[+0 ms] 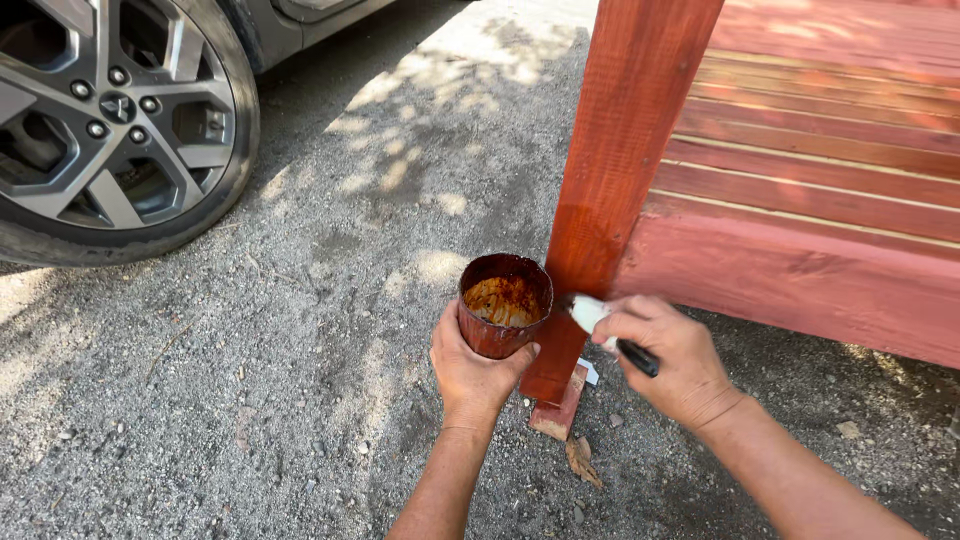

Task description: The person applies reddish-brown wood stain to a slatted wooden bench outdoors using a wide brush, holding a stained can in one hand. They brush the bench legs, side rails, and the front edge of the seat, dipping the brush into the can as they work along the frame.

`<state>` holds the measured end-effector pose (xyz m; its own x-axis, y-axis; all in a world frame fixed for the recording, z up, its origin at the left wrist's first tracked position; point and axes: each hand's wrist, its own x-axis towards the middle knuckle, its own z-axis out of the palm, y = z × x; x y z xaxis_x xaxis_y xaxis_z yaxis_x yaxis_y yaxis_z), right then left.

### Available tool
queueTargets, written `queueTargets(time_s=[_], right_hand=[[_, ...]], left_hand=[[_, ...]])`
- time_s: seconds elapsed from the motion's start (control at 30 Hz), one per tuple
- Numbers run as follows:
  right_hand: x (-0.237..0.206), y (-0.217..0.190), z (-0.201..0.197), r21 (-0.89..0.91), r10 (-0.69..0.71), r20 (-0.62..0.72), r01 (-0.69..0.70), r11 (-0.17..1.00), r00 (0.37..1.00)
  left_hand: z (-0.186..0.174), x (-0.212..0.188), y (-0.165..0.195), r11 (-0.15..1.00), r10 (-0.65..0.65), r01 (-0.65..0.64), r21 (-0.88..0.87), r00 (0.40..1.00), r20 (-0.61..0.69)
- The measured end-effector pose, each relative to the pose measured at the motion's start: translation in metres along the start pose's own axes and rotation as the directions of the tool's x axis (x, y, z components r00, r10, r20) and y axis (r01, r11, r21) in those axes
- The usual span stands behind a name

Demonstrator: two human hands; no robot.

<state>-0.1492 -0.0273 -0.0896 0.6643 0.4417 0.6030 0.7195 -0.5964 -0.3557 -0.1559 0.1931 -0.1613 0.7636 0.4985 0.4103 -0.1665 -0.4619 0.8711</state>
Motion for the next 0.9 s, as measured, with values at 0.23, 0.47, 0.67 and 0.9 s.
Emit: queueTargets(time_s=[0.23, 0.47, 0.67, 0.9], right_hand=[[0.068, -0.033, -0.093, 0.000, -0.073, -0.053, 0.073, 0.997, 0.996], [0.118, -0.062, -0.145, -0.087, -0.017, -0.128, 0.006, 0.996, 0.992], [0.141, -0.077, -0.173, -0.092, -0.016, -0.169, 0.001, 0.996, 0.986], [0.172, -0.090, -0.217, -0.179, -0.173, -0.254, 0.129, 0.975, 0.952]], left_hand=[[-0.012, 0.019, 0.029, 0.999, 0.032, -0.033, -0.032, 0.999, -0.027], [-0.018, 0.032, 0.055, 0.998, 0.034, -0.033, -0.059, 0.999, 0.007], [-0.017, 0.045, 0.097, 1.000, 0.002, 0.000, -0.028, 0.998, 0.060], [-0.035, 0.072, 0.133, 0.996, -0.026, 0.033, -0.082, 0.996, 0.089]])
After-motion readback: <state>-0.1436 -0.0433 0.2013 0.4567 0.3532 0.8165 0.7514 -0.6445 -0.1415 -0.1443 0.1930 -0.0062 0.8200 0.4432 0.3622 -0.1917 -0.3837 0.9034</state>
